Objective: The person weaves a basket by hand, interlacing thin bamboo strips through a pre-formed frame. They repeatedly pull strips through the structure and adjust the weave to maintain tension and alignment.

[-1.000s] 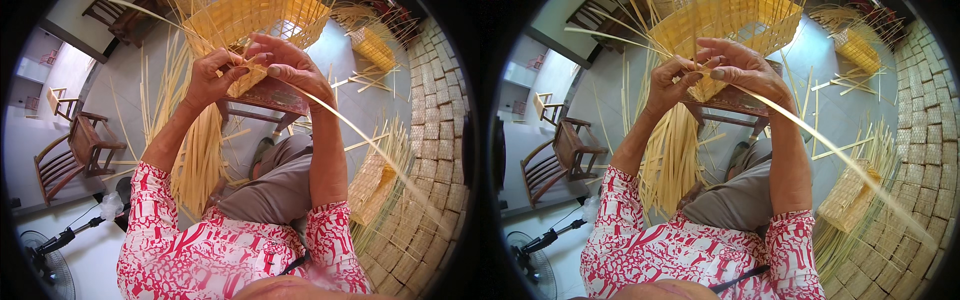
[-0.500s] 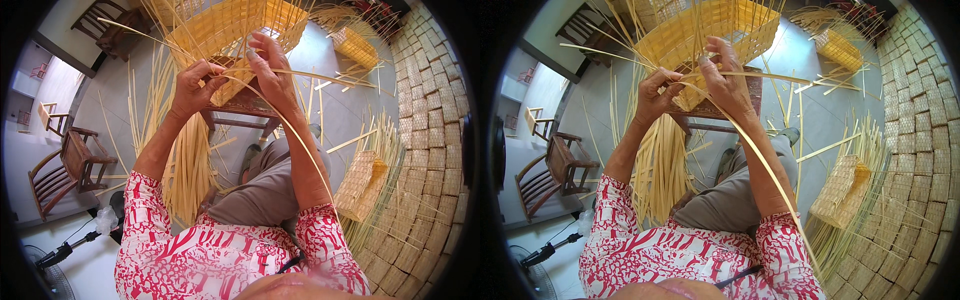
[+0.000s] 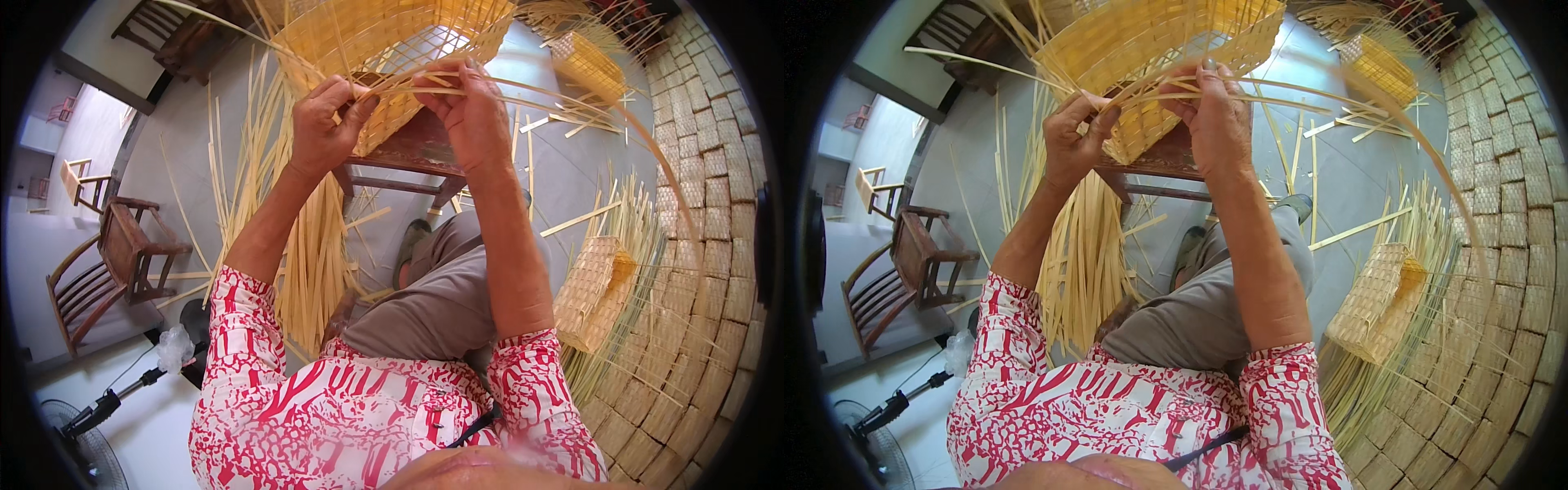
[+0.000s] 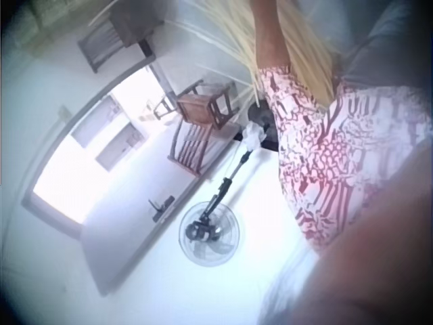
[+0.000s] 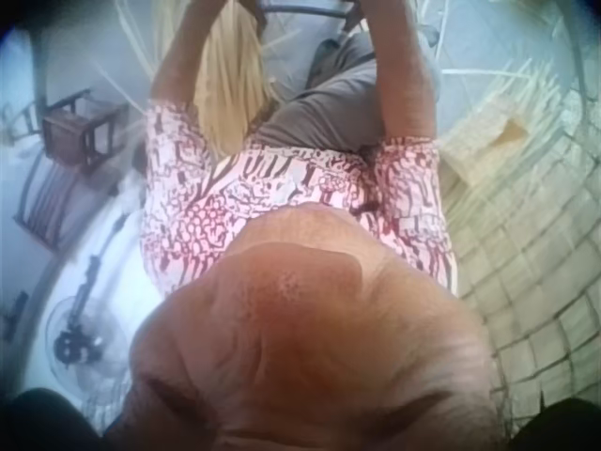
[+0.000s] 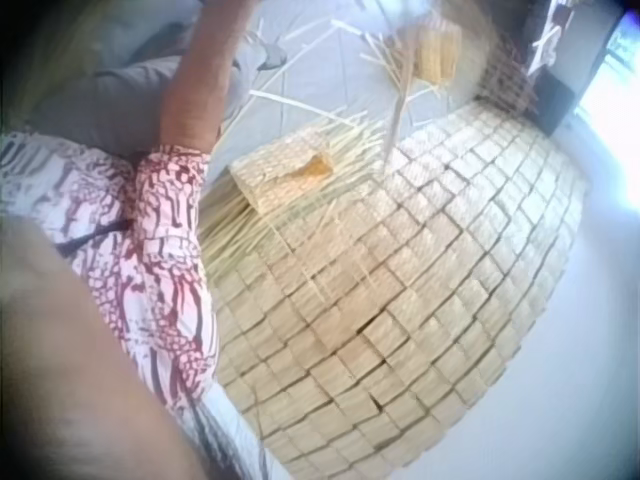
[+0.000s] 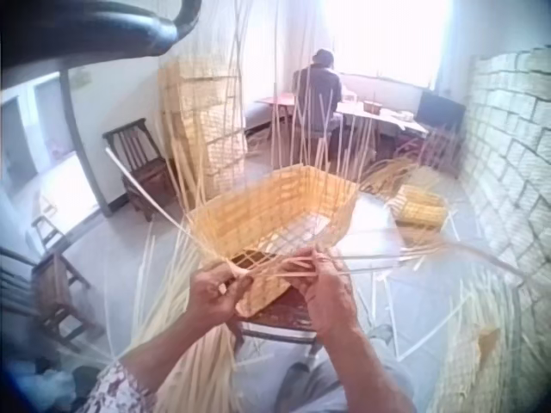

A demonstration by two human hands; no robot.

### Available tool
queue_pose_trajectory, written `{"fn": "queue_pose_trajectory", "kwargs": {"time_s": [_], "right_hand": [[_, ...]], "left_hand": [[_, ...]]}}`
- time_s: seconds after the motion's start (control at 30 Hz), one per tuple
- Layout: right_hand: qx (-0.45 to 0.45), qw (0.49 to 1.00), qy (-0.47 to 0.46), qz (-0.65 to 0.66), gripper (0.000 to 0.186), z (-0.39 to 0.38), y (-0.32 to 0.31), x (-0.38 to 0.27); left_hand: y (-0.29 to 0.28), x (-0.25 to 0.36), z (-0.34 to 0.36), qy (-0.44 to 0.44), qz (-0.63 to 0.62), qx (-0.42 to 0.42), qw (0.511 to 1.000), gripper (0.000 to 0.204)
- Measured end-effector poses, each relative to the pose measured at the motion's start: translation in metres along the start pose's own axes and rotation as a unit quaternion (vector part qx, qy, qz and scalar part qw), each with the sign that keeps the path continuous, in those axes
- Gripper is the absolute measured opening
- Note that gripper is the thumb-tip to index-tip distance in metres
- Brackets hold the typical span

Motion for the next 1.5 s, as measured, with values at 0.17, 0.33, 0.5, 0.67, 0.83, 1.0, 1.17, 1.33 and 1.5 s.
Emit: {"fn": "queue_pose_trajectory", "kwargs": {"time_s": [0.17, 0.33, 0.5, 0.67, 0.83, 1.0, 1.17, 1.33, 1.5], "right_hand": [[0.042, 0.995, 0.053, 0.079, 0.025, -0.001, -0.019, 0.006], [0.005, 0.999, -0.038, -0.007, 0.034, -0.003, -0.011, -0.003], [-0.099, 0.922, -0.251, -0.276, 0.06, -0.015, 0.006, -0.023], [-0.098, 0.983, -0.063, -0.144, 0.052, 0.003, -0.008, 0.007], [0.004, 0.995, 0.099, 0.028, 0.029, 0.022, -0.028, 0.033], [0.028, 0.988, 0.102, 0.11, 0.023, 0.048, -0.041, 0.035], [0.01, 0.98, 0.094, 0.173, 0.016, 0.065, -0.056, 0.035], [0.042, 0.988, 0.052, 0.139, 0.017, 0.063, -0.054, 0.032], [0.021, 0.987, 0.056, 0.147, 0.013, 0.056, -0.05, 0.033]], "left_hand": [[-0.001, 0.005, 0.008, -0.024, 0.004, -0.063, 0.998, 0.015], [-0.007, -0.005, 0.015, -0.099, -0.047, -0.106, 0.988, 0.018], [-0.015, -0.001, 0.037, -0.186, 0.006, -0.214, 0.959, 0.021], [-0.053, -0.02, 0.037, -0.193, -0.019, -0.204, 0.96, 0.041], [-0.081, -0.027, 0.017, -0.132, -0.052, -0.02, 0.99, 0.015], [-0.075, -0.034, 0.008, -0.104, -0.16, 0.049, 0.98, 0.006], [-0.07, -0.031, 0.004, -0.048, -0.14, 0.051, 0.988, 0.005], [-0.073, -0.039, 0.008, -0.015, -0.085, 0.029, 0.996, 0.016], [-0.078, -0.021, -0.022, -0.016, -0.064, 0.235, 0.97, 0.035]]}}
Point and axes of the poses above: each hand's wrist, its own z-axis towards the middle knuckle, its own y-axis out of the palm, x = y × z, the point moved 5 cm from there along z, towards the middle knuckle, and after that the axes turned 12 degrees about -z, right-handed, at the moved point
